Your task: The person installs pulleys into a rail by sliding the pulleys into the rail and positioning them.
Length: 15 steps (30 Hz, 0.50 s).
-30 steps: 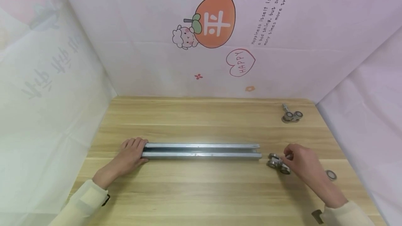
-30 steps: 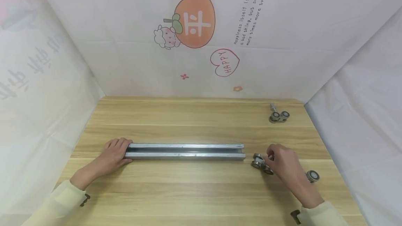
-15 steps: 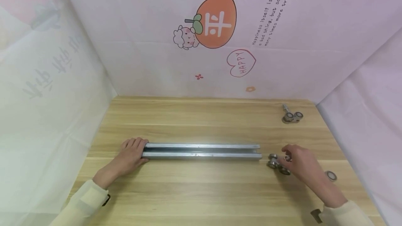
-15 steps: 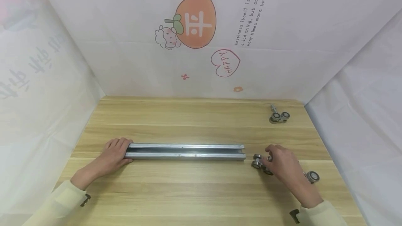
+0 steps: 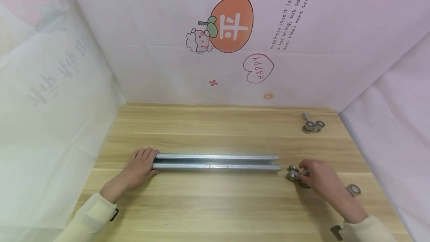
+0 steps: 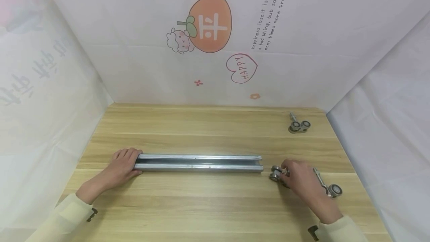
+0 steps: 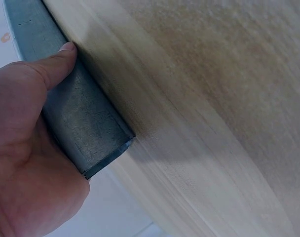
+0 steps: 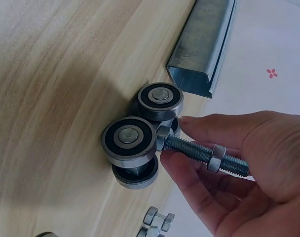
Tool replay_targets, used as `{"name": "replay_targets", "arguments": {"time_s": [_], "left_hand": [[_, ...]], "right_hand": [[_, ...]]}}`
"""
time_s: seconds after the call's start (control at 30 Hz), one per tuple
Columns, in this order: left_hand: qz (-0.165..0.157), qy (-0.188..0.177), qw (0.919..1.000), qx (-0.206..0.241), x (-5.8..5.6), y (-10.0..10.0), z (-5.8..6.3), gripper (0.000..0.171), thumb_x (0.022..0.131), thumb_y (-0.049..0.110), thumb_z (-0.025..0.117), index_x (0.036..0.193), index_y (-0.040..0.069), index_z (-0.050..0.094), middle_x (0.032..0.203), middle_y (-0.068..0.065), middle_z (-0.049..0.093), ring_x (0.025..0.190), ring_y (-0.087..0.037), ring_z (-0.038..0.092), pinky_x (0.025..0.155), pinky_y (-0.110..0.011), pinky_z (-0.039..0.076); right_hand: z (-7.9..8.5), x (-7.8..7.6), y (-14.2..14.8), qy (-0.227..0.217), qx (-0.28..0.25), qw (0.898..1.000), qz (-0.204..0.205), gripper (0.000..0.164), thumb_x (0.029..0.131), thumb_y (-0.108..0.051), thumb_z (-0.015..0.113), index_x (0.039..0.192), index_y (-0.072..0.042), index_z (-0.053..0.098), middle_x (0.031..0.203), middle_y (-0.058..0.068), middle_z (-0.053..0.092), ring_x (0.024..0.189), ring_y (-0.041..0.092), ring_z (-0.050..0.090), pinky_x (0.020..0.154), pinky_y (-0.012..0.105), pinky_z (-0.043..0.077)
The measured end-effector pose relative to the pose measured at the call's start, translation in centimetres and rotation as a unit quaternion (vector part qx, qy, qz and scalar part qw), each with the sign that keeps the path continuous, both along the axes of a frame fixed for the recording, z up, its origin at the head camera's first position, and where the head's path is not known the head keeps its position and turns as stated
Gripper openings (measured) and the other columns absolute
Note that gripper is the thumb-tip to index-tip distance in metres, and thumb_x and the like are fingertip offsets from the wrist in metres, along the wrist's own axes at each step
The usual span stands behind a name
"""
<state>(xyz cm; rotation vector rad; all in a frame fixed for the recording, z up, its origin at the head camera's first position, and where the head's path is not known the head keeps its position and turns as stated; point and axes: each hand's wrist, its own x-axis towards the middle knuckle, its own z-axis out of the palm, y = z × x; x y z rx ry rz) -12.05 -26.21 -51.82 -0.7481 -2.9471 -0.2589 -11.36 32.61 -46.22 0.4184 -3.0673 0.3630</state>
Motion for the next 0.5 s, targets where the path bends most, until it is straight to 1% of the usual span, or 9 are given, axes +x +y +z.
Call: {"name": "replay_targets", "arguments": {"time_s": [0.17, 0.4, 0.5], "left_hand": [[0.001, 0.0, 1.0, 0.002, 0.03, -0.02, -0.12, 0.061, 0.082, 0.032, 0.075, 0.127, 0.002, 0.047, 0.117, -0.016, 0.054, 0.108, -0.036, 0.051, 0.095, -0.055, 0.038], [-0.001, 0.002, 1.0, 0.002, 0.08, -0.02, 0.0, 0.062, 0.082, 0.032, 0.076, 0.127, 0.002, 0.046, 0.117, -0.016, 0.054, 0.108, -0.035, 0.05, 0.095, -0.054, 0.038], [-0.002, 0.001, 1.0, 0.004, 0.11, 0.0, 0.08, 0.062, 0.082, 0.032, 0.076, 0.127, 0.002, 0.046, 0.117, -0.016, 0.054, 0.109, -0.036, 0.05, 0.095, -0.054, 0.038]], "right_hand": [[-0.05, 0.18, -0.03, 0.013, 0.002, 1.0, 0.008, 0.025, 0.068, -0.013, 0.083, 0.087, -0.003, 0.07, 0.079, 0.01, 0.071, 0.06, 0.011, 0.06, 0.053, 0.029, 0.053], [-0.11, 0.18, -0.07, 0.01, 0.001, 1.0, 0.008, 0.022, 0.069, -0.013, 0.082, 0.086, -0.005, 0.071, 0.079, 0.009, 0.072, 0.06, 0.01, 0.059, 0.052, 0.028, 0.052], [-0.15, 0.17, -0.08, 0.008, 0.0, 1.0, 0.007, 0.02, 0.07, -0.013, 0.082, 0.085, -0.006, 0.072, 0.078, 0.008, 0.071, 0.059, 0.008, 0.058, 0.051, 0.025, 0.05]]}}
